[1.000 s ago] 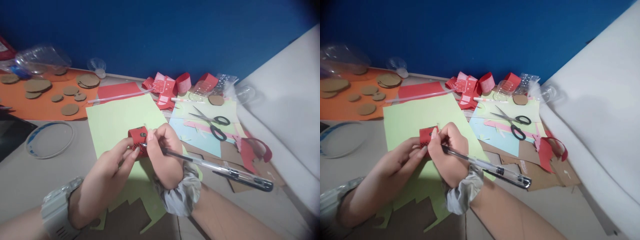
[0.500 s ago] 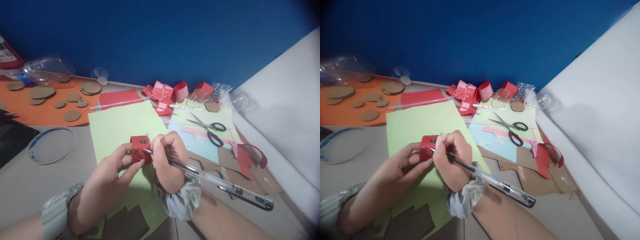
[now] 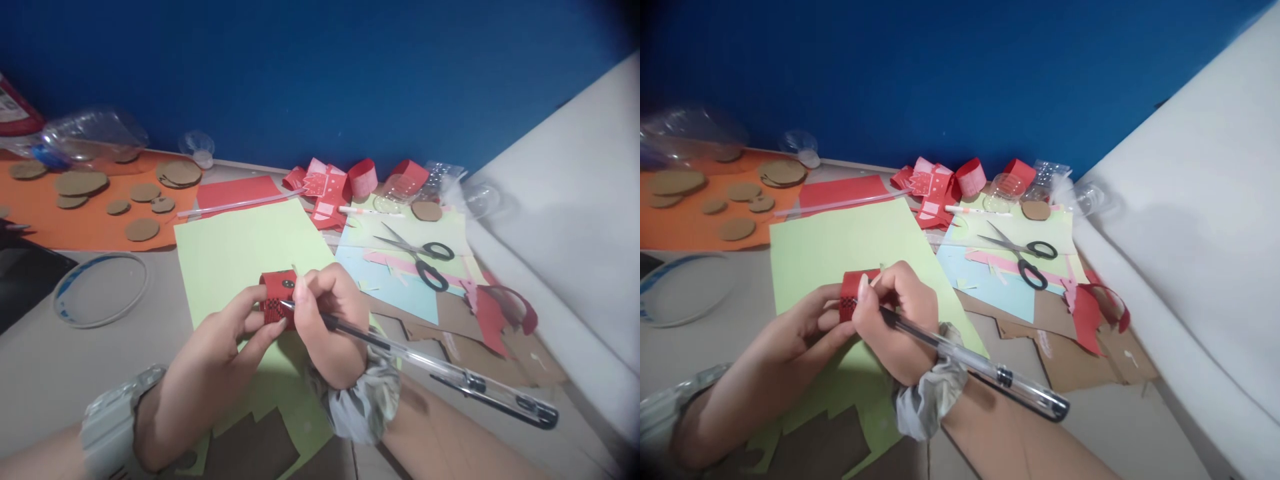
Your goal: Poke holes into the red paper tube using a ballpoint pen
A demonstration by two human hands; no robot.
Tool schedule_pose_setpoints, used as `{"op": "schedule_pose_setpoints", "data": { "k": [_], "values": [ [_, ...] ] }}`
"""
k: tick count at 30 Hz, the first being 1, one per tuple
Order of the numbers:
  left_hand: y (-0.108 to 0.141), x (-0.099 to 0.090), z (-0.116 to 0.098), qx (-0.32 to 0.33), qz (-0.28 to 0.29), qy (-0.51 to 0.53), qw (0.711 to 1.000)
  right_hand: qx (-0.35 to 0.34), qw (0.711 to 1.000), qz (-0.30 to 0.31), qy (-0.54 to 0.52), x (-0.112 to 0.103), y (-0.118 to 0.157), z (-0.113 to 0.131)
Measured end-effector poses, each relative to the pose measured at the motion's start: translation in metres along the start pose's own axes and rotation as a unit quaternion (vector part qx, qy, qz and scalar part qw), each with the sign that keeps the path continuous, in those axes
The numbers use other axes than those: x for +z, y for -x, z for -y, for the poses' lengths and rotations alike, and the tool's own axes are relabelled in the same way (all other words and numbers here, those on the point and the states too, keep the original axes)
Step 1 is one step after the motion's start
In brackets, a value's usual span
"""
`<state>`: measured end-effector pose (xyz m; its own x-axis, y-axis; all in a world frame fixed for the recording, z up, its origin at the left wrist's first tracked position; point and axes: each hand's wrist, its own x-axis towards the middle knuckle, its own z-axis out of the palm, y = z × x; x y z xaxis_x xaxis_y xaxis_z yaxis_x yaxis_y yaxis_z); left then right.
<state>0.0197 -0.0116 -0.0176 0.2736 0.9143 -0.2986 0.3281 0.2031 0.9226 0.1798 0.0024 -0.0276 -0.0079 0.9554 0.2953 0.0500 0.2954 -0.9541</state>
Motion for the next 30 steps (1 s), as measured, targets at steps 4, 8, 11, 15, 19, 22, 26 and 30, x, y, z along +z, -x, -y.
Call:
{"op": "schedule_pose_setpoints", "data": {
  "k": [4, 8, 11, 15, 19, 22, 26, 30],
  "values": [
    [-0.0002, -0.0005, 0.0006, 0.001, -0.002, 0.004, 1.0, 0.013, 1.0, 0.002, -0.003, 0.0005, -0.0003, -0.0013],
    [0.0003, -0.0002, 0.0009, -0.008, -0.002, 0.002, 1.0, 0.027, 1.0, 0.011, -0.011, 0.0002, -0.0006, -0.001],
    [0.0007, 0.0005, 0.0023, -0.001, -0.002, 0.008, 1.0, 0.041, 0.999, 0.016, -0.011, -0.0004, -0.0007, -0.0017],
    [0.0005, 0.0002, 0.0033, 0.003, 0.0, 0.015, 1.0, 0.041, 0.999, 0.022, -0.014, -0.0004, -0.0009, -0.0033],
    [0.0003, -0.0013, 0.0018, 0.007, -0.003, -0.001, 1.0, 0.034, 0.999, 0.009, -0.019, 0.0005, -0.0009, -0.0037],
    [0.0006, -0.0015, 0.0012, 0.004, -0.001, -0.001, 1.0, 0.036, 0.999, 0.01, -0.027, 0.001, -0.0006, -0.0039],
    [0.0008, -0.0003, 0.0025, 0.002, 0.0, 0.01, 1.0, 0.038, 0.999, 0.006, -0.028, 0.0014, -0.0001, -0.0046],
    [0.0001, 0.0002, 0.0048, 0.005, -0.001, 0.018, 1.0, 0.046, 0.999, 0.005, -0.025, 0.0012, -0.0008, -0.0035]
  ]
}}
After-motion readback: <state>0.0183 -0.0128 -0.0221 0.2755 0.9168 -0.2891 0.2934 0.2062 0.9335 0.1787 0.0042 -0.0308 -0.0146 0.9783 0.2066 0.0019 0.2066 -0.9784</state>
